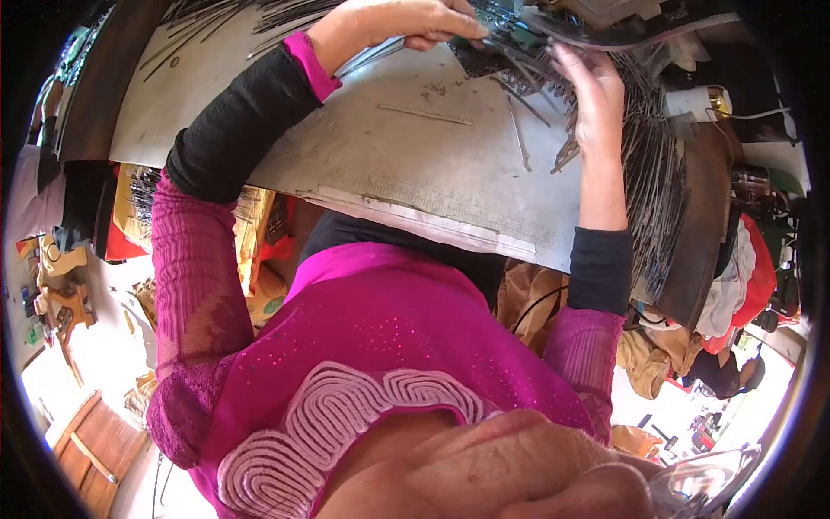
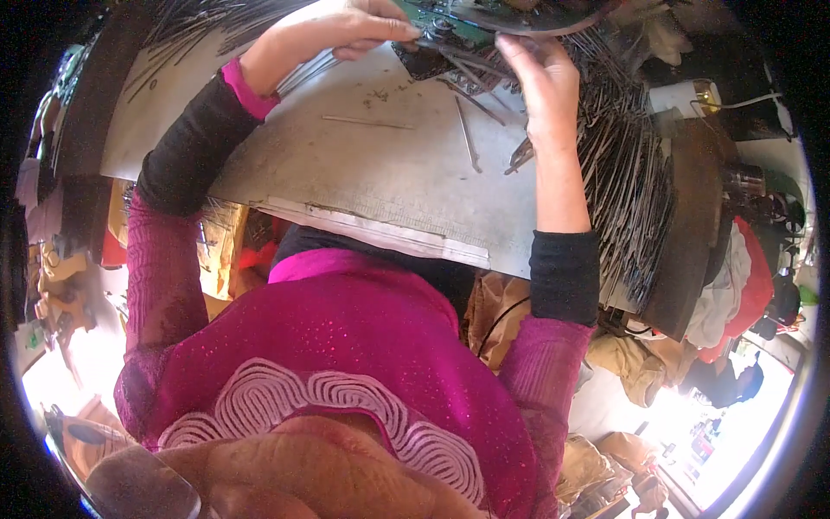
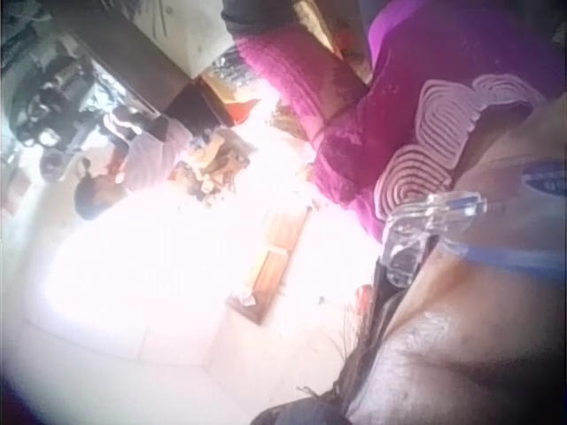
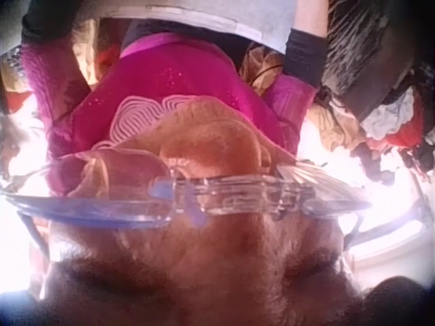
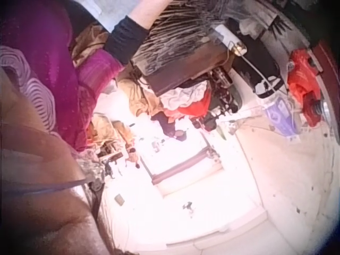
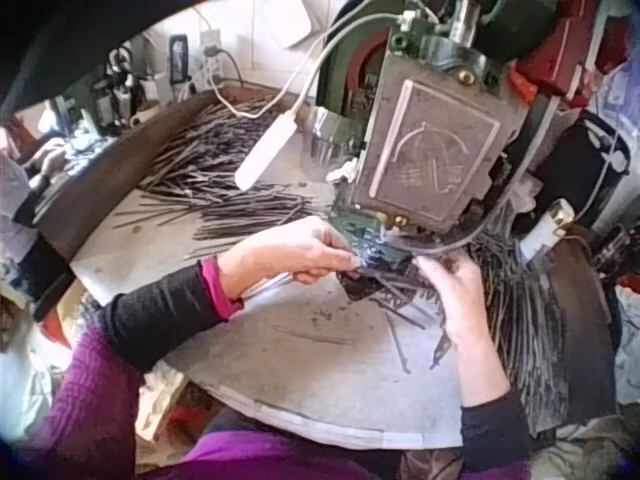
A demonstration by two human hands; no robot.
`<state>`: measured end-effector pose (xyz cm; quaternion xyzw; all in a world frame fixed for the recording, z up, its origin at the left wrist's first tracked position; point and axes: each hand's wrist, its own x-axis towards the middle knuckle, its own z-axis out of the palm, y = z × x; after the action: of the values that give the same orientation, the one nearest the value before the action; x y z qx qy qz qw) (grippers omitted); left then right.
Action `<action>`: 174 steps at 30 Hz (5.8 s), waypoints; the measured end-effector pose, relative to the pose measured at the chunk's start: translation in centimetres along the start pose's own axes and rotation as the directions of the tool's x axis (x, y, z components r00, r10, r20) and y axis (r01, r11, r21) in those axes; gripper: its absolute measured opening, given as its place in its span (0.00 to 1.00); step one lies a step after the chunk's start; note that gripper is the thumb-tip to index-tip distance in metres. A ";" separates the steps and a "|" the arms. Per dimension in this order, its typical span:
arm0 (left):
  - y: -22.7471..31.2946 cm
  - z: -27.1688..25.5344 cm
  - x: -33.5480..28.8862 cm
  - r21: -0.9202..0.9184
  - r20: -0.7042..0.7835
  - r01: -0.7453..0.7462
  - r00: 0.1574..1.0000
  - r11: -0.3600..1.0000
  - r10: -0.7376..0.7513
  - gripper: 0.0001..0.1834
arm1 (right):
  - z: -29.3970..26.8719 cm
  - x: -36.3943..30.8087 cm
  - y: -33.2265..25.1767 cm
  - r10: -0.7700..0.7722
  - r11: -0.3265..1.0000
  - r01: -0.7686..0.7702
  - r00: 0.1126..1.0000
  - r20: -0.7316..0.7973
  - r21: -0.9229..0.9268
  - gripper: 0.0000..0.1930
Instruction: The worker is using a small bench-mounted clipping machine to process or trim metal wires.
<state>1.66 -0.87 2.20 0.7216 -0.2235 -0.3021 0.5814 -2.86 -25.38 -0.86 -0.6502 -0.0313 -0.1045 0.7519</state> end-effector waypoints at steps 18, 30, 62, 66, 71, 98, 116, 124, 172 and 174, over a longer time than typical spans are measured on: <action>-1.8 -0.6 -0.8 0.913 -0.178 0.064 0.951 0.402 0.254 0.13 | 2.6 -3.3 -2.0 0.347 0.756 -0.010 0.854 0.387 -0.654 0.16; -1.9 -0.7 -0.4 0.184 -0.113 -0.080 0.988 0.980 0.102 0.14 | 3.1 -4.4 -1.6 0.445 0.852 -0.225 0.787 0.426 -0.474 0.14; -0.7 2.0 1.8 0.050 -0.200 -0.242 0.948 0.969 0.247 0.10 | 3.4 -3.9 -1.1 0.371 0.927 -0.308 0.839 0.397 -0.215 0.16; -0.4 2.2 1.7 0.057 -0.224 -0.226 0.946 0.973 0.233 0.12 | 3.4 -3.9 -0.8 0.368 0.929 -0.311 0.841 0.397 -0.202 0.16; -2.4 1.8 1.9 -0.004 -0.247 -0.208 0.948 0.978 0.201 0.14 | 3.6 -4.0 -0.9 0.407 0.913 -0.379 0.838 0.363 -0.150 0.14; -1.0 1.7 1.4 -0.194 -0.086 -0.092 0.993 0.977 0.077 0.15 | 3.7 -2.4 0.1 0.307 0.950 -0.278 0.910 0.278 -0.141 0.11; 0.3 3.0 0.3 0.087 -0.147 -0.263 0.950 0.961 0.274 0.16 | 3.7 -2.9 -0.2 0.395 0.916 -0.399 0.877 0.276 -0.042 0.10; -0.7 2.7 -3.5 0.609 0.050 -0.130 0.991 0.782 0.125 0.13 | -5.0 -3.0 -4.4 0.395 0.717 -0.181 0.901 0.178 -0.673 0.18; -3.7 2.1 -1.0 0.407 -0.146 -0.152 0.962 0.901 0.228 0.17 | 2.6 -4.5 -2.0 0.355 0.801 -0.144 0.896 0.269 -0.581 0.13; -3.6 2.2 -0.9 0.354 -0.141 -0.165 0.964 0.920 0.227 0.17 | 2.4 -4.4 -1.9 0.350 0.811 -0.142 0.895 0.276 -0.568 0.13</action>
<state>-0.63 -1.00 -1.48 0.8090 -0.2905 -0.1328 0.4935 -7.28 -22.76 0.52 -0.8392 -0.0551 0.1145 0.5288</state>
